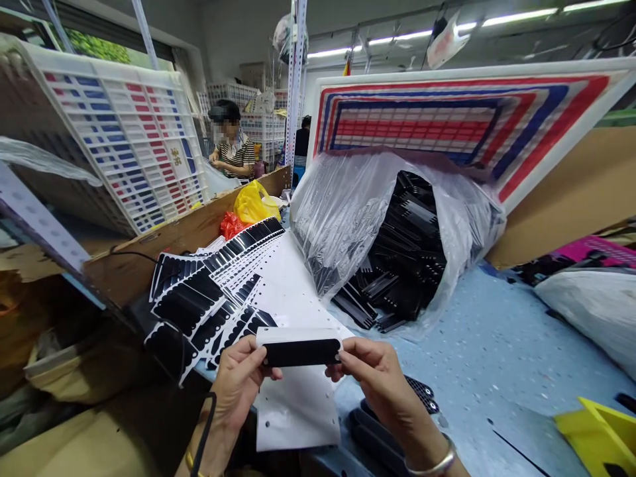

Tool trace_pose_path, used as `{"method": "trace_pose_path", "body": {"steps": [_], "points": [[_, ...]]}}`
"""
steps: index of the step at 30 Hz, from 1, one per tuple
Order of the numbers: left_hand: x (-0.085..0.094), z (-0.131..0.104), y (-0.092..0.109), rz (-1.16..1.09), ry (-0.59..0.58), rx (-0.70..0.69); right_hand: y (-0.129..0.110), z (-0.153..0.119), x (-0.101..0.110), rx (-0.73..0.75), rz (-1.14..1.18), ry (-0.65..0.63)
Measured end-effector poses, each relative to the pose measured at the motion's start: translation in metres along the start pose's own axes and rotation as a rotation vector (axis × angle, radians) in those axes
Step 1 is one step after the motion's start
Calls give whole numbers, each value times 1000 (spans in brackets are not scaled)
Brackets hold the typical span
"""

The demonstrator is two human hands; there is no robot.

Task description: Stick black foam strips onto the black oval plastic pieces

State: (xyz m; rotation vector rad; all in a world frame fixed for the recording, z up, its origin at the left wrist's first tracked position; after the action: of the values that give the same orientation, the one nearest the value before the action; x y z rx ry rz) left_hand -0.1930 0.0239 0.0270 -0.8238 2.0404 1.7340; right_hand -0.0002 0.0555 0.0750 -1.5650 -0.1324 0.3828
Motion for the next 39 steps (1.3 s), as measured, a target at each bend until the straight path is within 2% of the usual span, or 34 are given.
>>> {"method": "trace_pose_path", "body": {"steps": [2,3,4,6,7,8,10,12,15,18,24,28,34,39], "points": [[9,7,-6,86,25,11,3,1,2,-3,-37,18],[16,10,-4,171,75,-14,5,2,2,-9,-57,20],[25,11,2,279,155,-77,9,3,2,-16,-79,23],[38,2,28,515,356,-289,14,6,5,-13,-144,50],[36,-6,40,612,415,-399,15,8,6,2,-193,69],[27,-12,48,683,411,-479,15,9,5,30,-254,83],[0,-20,49,757,266,-537,10,12,-2,124,-387,79],[-25,-25,41,786,102,-525,4,12,-16,227,-475,29],[-44,-24,23,825,-26,-444,-1,10,-36,297,-508,-50],[-42,-17,12,834,-41,-363,2,9,-47,287,-537,-90],[-36,-7,12,839,-59,-335,10,12,-56,284,-594,-158],[-36,-6,11,844,-71,-336,11,13,-58,311,-604,-165],[-41,0,4,769,-199,-288,1,11,-60,360,-619,-169],[-44,-1,4,819,-201,-312,7,13,-60,349,-609,-174]]}}
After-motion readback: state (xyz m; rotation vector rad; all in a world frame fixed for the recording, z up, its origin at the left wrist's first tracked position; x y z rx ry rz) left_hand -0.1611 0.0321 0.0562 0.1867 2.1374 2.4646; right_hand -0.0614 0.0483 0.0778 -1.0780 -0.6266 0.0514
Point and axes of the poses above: each hand's wrist, its own z-axis towards the middle knuckle, its own x-axis out of the back of the hand, y = z × x, the point moved 10 cm from there along z, towards the middle knuckle, and after that the axes turned 2 degrees about x, right-handed, at the moved point
